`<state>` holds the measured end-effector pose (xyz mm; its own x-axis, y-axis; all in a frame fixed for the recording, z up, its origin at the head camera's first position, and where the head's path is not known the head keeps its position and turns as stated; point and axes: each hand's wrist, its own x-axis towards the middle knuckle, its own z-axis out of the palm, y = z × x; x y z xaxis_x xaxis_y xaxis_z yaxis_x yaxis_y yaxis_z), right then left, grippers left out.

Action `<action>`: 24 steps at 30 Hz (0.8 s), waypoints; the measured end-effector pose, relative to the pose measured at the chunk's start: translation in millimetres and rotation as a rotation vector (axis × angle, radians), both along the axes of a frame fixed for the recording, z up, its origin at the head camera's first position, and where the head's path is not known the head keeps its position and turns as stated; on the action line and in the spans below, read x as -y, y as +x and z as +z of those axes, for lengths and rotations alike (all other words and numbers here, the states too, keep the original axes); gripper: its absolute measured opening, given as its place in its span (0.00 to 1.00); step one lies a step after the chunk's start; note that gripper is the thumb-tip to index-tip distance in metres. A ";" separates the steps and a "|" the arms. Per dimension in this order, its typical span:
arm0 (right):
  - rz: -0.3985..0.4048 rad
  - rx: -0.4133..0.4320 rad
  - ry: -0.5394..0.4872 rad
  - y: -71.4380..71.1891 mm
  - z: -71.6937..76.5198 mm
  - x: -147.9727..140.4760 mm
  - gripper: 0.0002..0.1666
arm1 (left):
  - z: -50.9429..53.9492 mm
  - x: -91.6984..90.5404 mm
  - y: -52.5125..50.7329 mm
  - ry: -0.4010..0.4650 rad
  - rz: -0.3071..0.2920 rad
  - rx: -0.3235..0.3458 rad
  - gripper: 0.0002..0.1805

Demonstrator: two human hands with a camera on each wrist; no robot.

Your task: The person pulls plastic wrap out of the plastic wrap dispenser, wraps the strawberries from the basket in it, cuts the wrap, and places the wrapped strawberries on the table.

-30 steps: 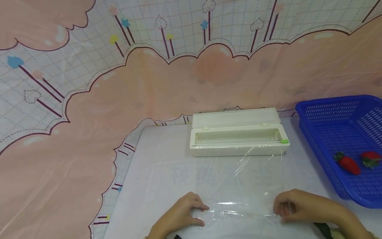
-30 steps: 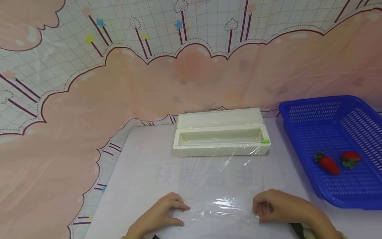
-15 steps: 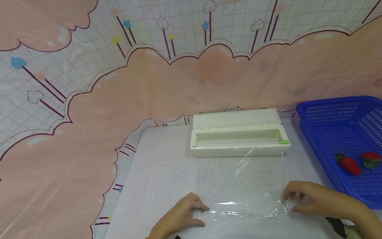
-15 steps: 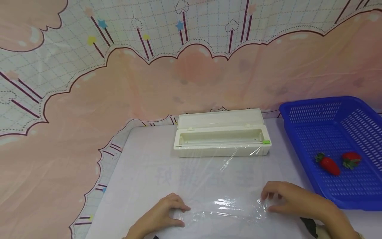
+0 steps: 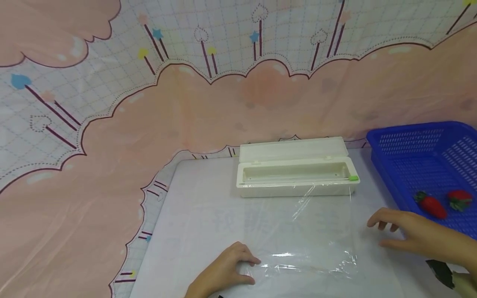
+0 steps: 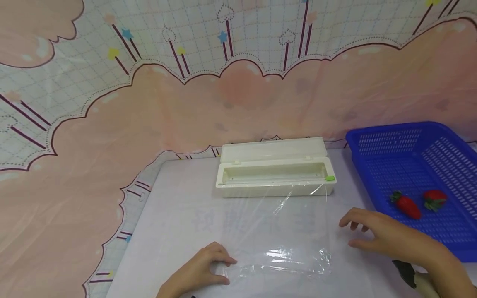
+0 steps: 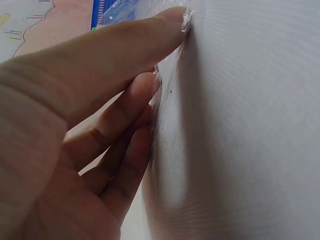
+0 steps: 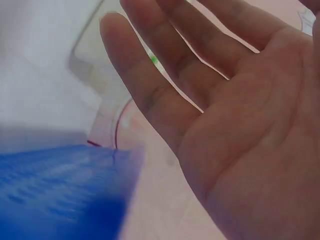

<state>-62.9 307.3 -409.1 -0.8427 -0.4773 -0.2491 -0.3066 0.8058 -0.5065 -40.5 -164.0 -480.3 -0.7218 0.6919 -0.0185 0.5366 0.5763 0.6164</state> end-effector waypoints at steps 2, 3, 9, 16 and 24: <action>-0.021 -0.020 0.027 -0.9 2.5 -2.6 0.24 | 0.3 0.1 0.2 -0.002 0.001 0.001 0.21; -0.034 -0.028 0.042 -1.0 3.3 -4.2 0.25 | 0.5 0.1 0.2 -0.001 0.001 0.001 0.21; -0.088 -0.092 0.090 -2.8 7.4 -17.9 0.29 | 2.2 0.3 0.9 -0.003 0.007 -0.001 0.20; -0.083 -0.285 0.085 -4.2 10.1 -31.3 0.32 | 0.5 1.2 1.4 0.009 0.007 -0.009 0.20; -0.116 -0.414 0.083 -10.7 9.2 -46.6 0.32 | -0.9 0.5 0.7 0.011 0.006 -0.011 0.20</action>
